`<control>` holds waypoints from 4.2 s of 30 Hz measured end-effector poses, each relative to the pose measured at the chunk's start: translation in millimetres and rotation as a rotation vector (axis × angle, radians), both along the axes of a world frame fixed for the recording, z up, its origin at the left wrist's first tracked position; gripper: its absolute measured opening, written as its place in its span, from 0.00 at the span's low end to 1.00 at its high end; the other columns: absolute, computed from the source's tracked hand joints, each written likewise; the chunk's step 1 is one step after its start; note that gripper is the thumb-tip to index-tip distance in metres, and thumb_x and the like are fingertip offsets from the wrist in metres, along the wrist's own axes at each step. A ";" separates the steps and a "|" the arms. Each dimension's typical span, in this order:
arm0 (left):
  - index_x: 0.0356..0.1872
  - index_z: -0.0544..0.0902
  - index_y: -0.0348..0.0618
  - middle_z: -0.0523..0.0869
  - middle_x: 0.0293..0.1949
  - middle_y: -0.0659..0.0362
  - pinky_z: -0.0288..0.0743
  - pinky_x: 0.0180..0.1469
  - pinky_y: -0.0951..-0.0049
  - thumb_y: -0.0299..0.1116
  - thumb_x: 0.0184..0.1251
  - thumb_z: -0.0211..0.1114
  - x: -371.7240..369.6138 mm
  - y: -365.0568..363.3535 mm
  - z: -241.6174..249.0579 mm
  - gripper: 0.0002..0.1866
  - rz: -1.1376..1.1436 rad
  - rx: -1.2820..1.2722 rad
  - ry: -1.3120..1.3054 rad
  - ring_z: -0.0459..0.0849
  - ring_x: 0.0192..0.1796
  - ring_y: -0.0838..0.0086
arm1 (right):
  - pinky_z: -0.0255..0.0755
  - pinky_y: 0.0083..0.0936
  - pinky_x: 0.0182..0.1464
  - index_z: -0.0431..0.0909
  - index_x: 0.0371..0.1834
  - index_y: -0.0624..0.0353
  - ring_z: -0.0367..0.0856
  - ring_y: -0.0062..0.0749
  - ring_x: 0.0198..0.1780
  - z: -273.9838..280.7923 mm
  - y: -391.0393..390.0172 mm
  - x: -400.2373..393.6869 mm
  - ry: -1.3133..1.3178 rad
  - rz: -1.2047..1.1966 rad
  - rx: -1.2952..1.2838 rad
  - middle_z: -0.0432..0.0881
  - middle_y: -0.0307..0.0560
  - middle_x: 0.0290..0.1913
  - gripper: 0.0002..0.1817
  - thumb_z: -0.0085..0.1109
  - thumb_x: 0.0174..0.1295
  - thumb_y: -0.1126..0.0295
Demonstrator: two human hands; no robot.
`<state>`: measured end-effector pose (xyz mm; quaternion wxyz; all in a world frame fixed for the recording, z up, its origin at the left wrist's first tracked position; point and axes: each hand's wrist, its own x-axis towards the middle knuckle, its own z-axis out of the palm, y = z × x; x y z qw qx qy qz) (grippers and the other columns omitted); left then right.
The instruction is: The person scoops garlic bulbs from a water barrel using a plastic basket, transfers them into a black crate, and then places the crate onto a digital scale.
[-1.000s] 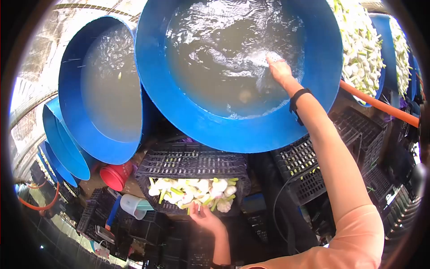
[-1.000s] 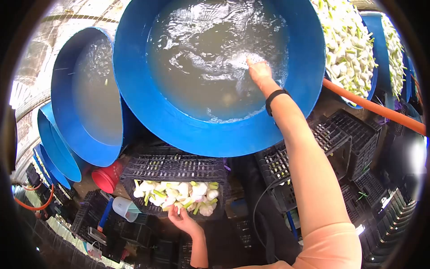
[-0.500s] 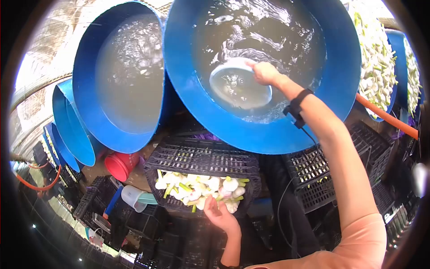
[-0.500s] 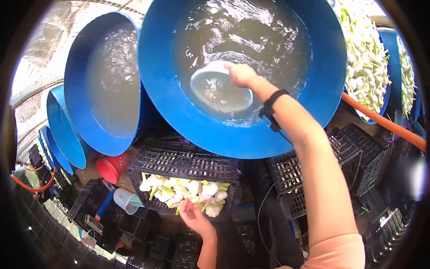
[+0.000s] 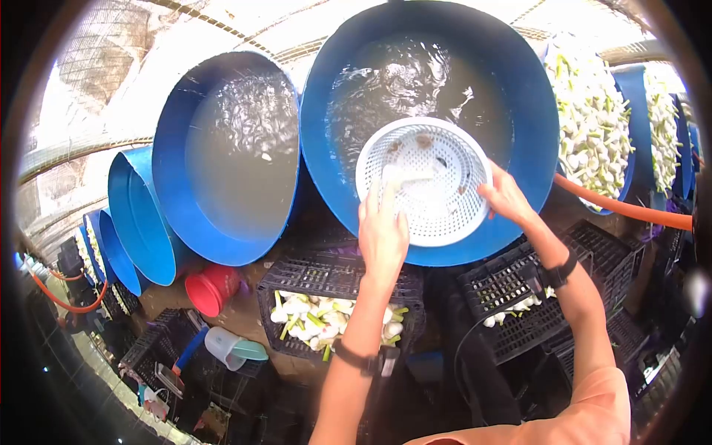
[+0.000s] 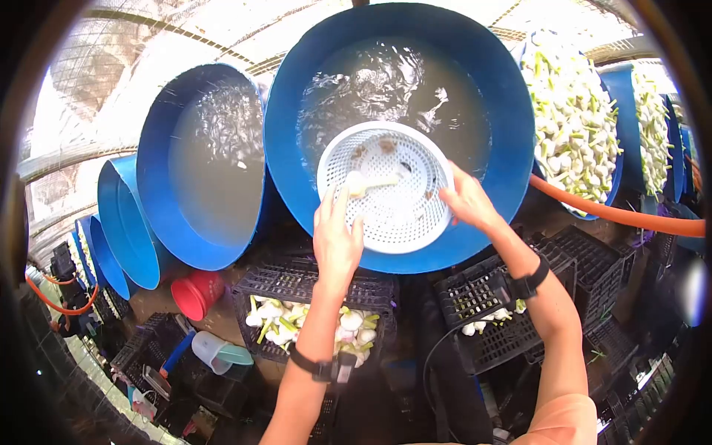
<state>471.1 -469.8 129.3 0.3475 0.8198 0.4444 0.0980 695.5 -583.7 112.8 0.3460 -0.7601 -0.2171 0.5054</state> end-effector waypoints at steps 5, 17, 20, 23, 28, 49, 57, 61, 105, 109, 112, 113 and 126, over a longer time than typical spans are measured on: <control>0.59 0.74 0.39 0.72 0.62 0.46 0.69 0.61 0.57 0.22 0.51 0.64 29.3 3.8 -52.8 0.29 -0.217 0.164 0.245 0.73 0.58 0.49 | 0.72 0.20 0.15 0.63 0.67 0.61 0.79 0.25 0.22 25.3 -17.3 -9.7 0.120 -0.072 -0.077 0.81 0.48 0.37 0.33 0.49 0.52 0.77; 0.56 0.67 0.35 0.80 0.46 0.53 0.78 0.47 0.76 0.28 0.50 0.77 26.6 -13.0 -21.1 0.34 0.206 -0.723 -0.271 0.82 0.44 0.76 | 0.72 0.19 0.14 0.65 0.62 0.66 0.80 0.26 0.25 23.3 -37.5 -18.3 0.229 -0.297 -0.097 0.81 0.48 0.37 0.28 0.46 0.54 0.78; 0.55 0.68 0.35 0.80 0.47 0.53 0.78 0.49 0.75 0.23 0.50 0.76 20.0 -22.7 -13.5 0.32 0.315 -0.872 -0.522 0.82 0.47 0.74 | 0.73 0.19 0.16 0.66 0.61 0.65 0.82 0.26 0.29 13.3 -42.3 -20.7 0.168 -0.361 -0.098 0.82 0.47 0.39 0.26 0.47 0.54 0.77; 0.55 0.68 0.34 0.80 0.47 0.55 0.78 0.50 0.76 0.22 0.51 0.75 6.3 -31.5 -1.0 0.31 0.383 -0.944 -0.585 0.81 0.49 0.75 | 0.76 0.20 0.21 0.69 0.56 0.64 0.82 0.26 0.30 -1.8 -54.5 -18.0 0.146 -0.453 -0.152 0.82 0.47 0.39 0.23 0.50 0.54 0.74; 0.50 0.72 0.38 0.80 0.40 0.58 0.76 0.45 0.78 0.29 0.58 0.71 -52.6 -54.5 7.5 0.21 0.382 -0.724 -0.306 0.80 0.43 0.79 | 0.78 0.21 0.26 0.76 0.48 0.65 0.81 0.26 0.29 -15.7 -71.2 -6.5 0.178 -0.582 -0.301 0.83 0.45 0.36 0.18 0.51 0.54 0.71; 0.69 0.59 0.45 0.69 0.61 0.52 0.70 0.58 0.65 0.29 0.67 0.62 -340.6 -167.4 -11.3 0.31 1.501 -0.279 -0.255 0.73 0.57 0.66 | 0.81 0.26 0.28 0.73 0.46 0.71 0.83 0.37 0.35 -44.3 -48.5 -23.7 0.066 -0.680 -0.271 0.82 0.53 0.37 0.17 0.52 0.56 0.71; 0.66 0.66 0.37 0.64 0.65 0.44 0.62 0.67 0.57 0.25 0.62 0.62 -300.8 -119.5 9.4 0.29 0.983 0.225 0.311 0.66 0.66 0.55 | 0.81 0.42 0.31 0.59 0.65 0.67 0.85 0.55 0.36 -88.8 -20.6 81.9 -1.294 -0.132 -0.562 0.79 0.67 0.46 0.32 0.54 0.59 0.66; 0.66 0.63 0.35 0.67 0.64 0.46 0.58 0.69 0.59 0.26 0.63 0.62 -173.0 -50.0 16.1 0.30 0.832 -0.167 -0.178 0.66 0.66 0.59 | 0.83 0.41 0.33 0.51 0.71 0.65 0.86 0.54 0.32 -123.1 27.8 92.6 -1.374 -0.067 -0.655 0.75 0.70 0.51 0.32 0.44 0.63 0.69; 0.64 0.63 0.33 0.73 0.59 0.40 0.67 0.62 0.57 0.28 0.61 0.61 -75.1 -14.5 -67.1 0.30 0.553 -0.224 -0.015 0.72 0.61 0.48 | 0.77 0.43 0.34 0.61 0.71 0.43 0.83 0.55 0.31 41.7 39.7 37.6 -1.636 0.386 -0.293 0.77 0.68 0.54 0.35 0.49 0.56 0.76; 0.53 0.76 0.37 0.83 0.47 0.49 0.74 0.54 0.66 0.30 0.64 0.62 -152.4 -46.6 -32.3 0.17 0.517 -0.478 -0.373 0.82 0.49 0.61 | 0.74 0.49 0.42 0.64 0.68 0.42 0.82 0.61 0.35 51.1 32.9 8.5 -1.285 0.029 -0.320 0.81 0.68 0.41 0.33 0.48 0.55 0.73; 0.46 0.80 0.37 0.85 0.40 0.57 0.76 0.49 0.74 0.29 0.68 0.60 -217.9 -72.8 -1.0 0.10 0.580 -0.663 -0.481 0.83 0.42 0.74 | 0.79 0.39 0.38 0.70 0.56 0.67 0.83 0.45 0.42 -20.5 1.4 20.9 -0.729 -0.242 -0.083 0.82 0.60 0.41 0.23 0.55 0.58 0.68; 0.45 0.81 0.38 0.86 0.40 0.58 0.76 0.48 0.74 0.29 0.69 0.58 -241.9 -83.0 1.4 0.09 0.577 -0.634 -0.521 0.83 0.42 0.76 | 0.80 0.38 0.37 0.68 0.57 0.68 0.83 0.44 0.43 -18.1 2.1 -4.4 -0.436 -0.446 -0.199 0.80 0.60 0.44 0.27 0.59 0.58 0.63; 0.42 0.82 0.38 0.80 0.38 0.59 0.75 0.37 0.76 0.22 0.63 0.60 -490.1 -119.4 -24.5 0.08 0.501 -0.272 -0.176 0.79 0.33 0.76 | 0.74 0.19 0.27 0.78 0.48 0.59 0.80 0.20 0.27 48.0 -102.2 -397.1 -0.406 -0.104 -0.092 0.81 0.41 0.33 0.11 0.57 0.63 0.71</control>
